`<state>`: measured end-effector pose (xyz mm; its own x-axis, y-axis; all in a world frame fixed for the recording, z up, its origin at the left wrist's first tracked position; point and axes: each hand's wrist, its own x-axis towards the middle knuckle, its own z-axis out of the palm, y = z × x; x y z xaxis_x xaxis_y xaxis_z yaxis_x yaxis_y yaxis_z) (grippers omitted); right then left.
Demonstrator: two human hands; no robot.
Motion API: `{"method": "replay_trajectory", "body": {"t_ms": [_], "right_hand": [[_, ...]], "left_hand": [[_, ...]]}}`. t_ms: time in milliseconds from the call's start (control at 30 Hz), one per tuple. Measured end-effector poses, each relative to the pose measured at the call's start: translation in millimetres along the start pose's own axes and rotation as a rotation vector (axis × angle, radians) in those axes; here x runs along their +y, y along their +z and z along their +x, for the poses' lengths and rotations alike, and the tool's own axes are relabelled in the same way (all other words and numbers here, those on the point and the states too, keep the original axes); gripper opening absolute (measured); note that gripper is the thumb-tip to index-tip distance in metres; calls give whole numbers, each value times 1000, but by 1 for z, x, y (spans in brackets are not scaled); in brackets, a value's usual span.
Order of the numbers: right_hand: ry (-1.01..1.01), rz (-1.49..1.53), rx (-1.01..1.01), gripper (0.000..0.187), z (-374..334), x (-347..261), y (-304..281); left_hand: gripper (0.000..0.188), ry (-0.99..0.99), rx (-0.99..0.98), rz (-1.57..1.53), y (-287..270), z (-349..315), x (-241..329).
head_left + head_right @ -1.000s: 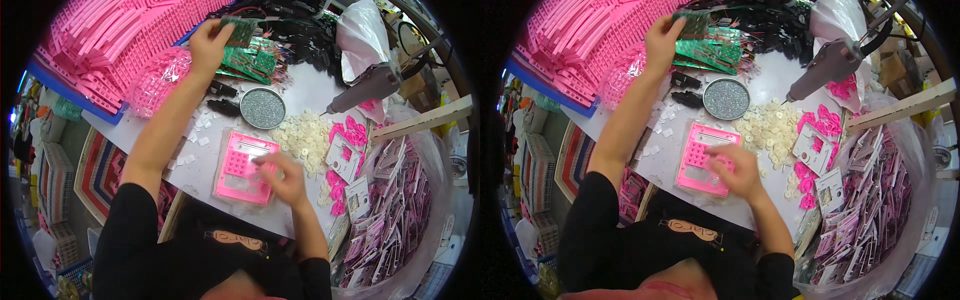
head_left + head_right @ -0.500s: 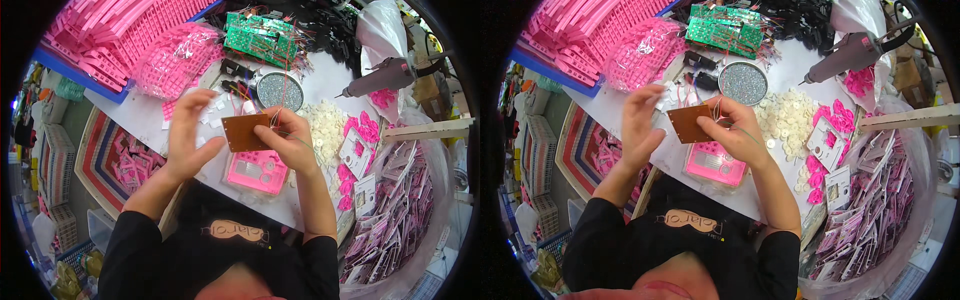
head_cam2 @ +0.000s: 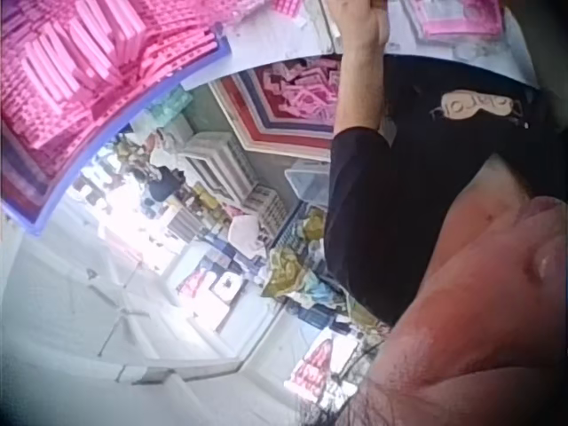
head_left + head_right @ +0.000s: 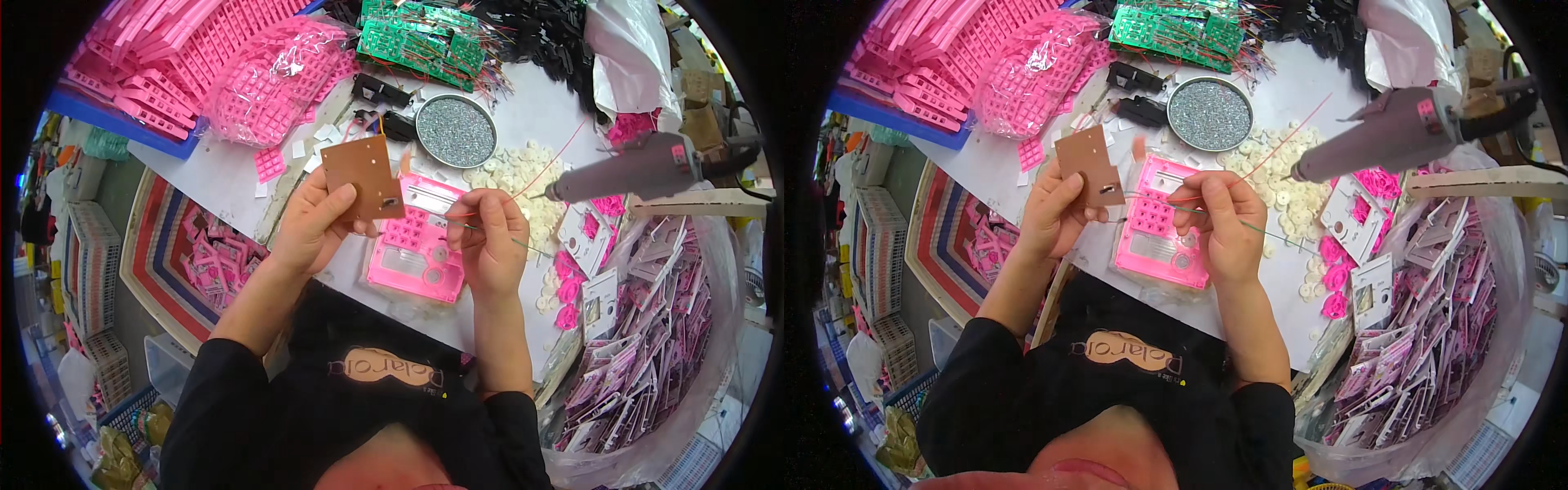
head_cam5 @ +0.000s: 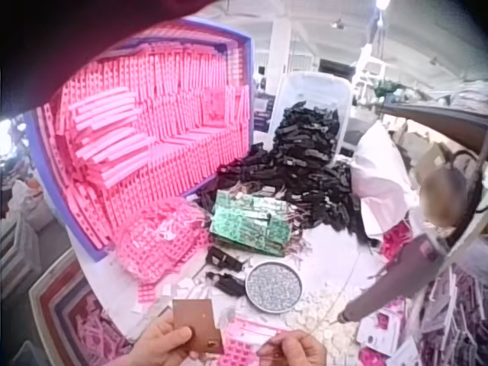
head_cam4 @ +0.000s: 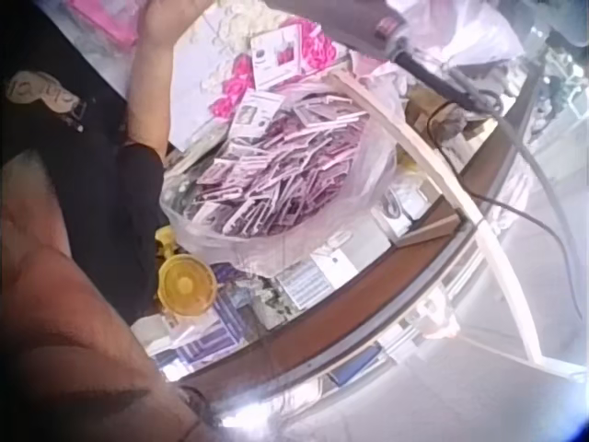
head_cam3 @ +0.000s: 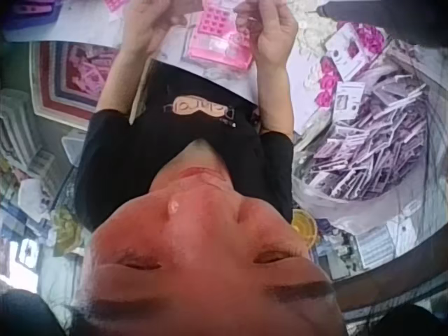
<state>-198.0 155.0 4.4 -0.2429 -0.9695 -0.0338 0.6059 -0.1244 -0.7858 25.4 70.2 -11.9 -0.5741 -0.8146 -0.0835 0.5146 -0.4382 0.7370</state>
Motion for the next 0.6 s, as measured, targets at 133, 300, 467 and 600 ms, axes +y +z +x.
{"method": "replay_trajectory", "body": {"t_ms": [133,300,467,600], "right_hand": [[-24,-11,0,28,2,5,-9],[-99,-179,21,29,-2,8,-9],[-155,-239,4,29,-11,7,-7],[-96,-167,1,26,-22,2,-14]], "left_hand": [[46,-33,28,-76,6,-5,-3],[52,-87,-9,-186,8,-4,-3],[55,59,-23,-89,-19,-3,-16],[55,12,-85,-12,-2,1,-3]]}}
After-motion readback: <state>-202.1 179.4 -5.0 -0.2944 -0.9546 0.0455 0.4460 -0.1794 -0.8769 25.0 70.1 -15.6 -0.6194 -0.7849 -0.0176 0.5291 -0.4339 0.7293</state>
